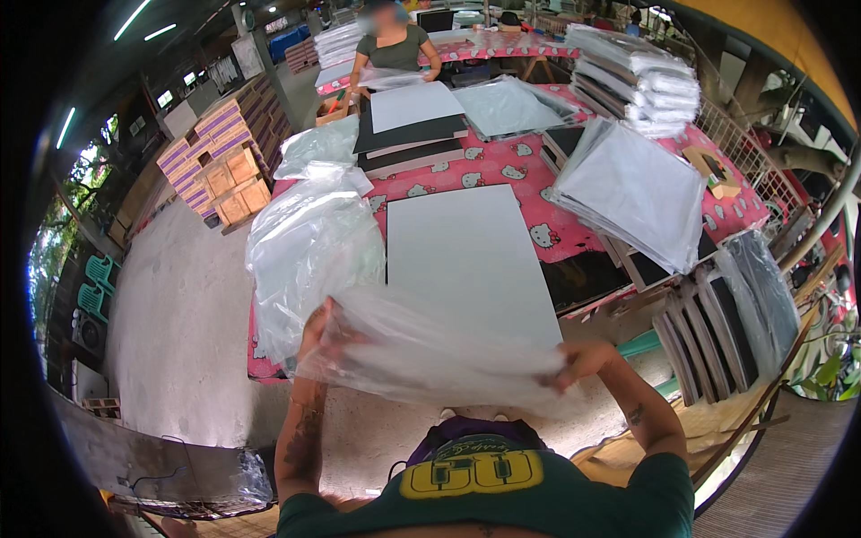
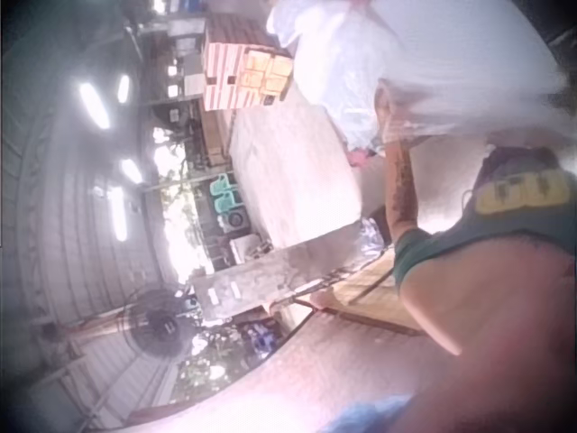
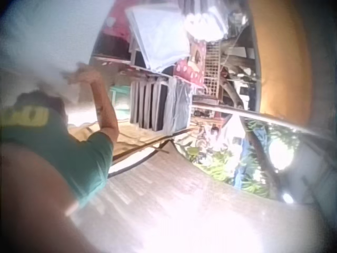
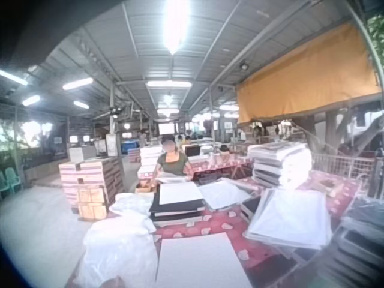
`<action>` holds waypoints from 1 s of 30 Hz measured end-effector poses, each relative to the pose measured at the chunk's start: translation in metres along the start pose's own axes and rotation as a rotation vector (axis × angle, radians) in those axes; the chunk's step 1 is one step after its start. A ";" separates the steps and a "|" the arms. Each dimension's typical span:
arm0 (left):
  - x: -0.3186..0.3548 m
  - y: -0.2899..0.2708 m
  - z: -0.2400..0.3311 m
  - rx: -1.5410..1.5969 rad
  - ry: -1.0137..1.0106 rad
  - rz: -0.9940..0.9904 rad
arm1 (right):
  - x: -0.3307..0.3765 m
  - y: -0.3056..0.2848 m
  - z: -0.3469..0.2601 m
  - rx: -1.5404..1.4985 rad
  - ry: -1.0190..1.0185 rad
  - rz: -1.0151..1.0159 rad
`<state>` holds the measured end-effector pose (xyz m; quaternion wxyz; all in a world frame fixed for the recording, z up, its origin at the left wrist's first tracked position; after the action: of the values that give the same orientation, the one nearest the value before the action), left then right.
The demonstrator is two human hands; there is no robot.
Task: The person places black panels into plastic bags and stacks the bagged items on a workspace table.
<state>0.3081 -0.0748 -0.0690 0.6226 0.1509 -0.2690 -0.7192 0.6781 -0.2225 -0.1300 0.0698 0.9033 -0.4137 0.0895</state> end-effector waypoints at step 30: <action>0.067 -0.036 -0.115 -1.278 0.447 0.158 | 0.036 -0.032 0.104 0.298 0.139 1.279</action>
<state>0.3301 -0.1600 -0.1755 0.6807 -0.1217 0.3333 -0.6409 0.7362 -0.2490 -0.2247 -0.0962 0.4717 -0.8464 0.2277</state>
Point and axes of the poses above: each hand's wrist, its own x-axis away from the middle knuckle, its own y-axis out of the palm, z = x × y, the point moved 7 cm from there along -x, towards the middle knuckle, and after that the axes turned 13 degrees about x, right-handed, at the moved point
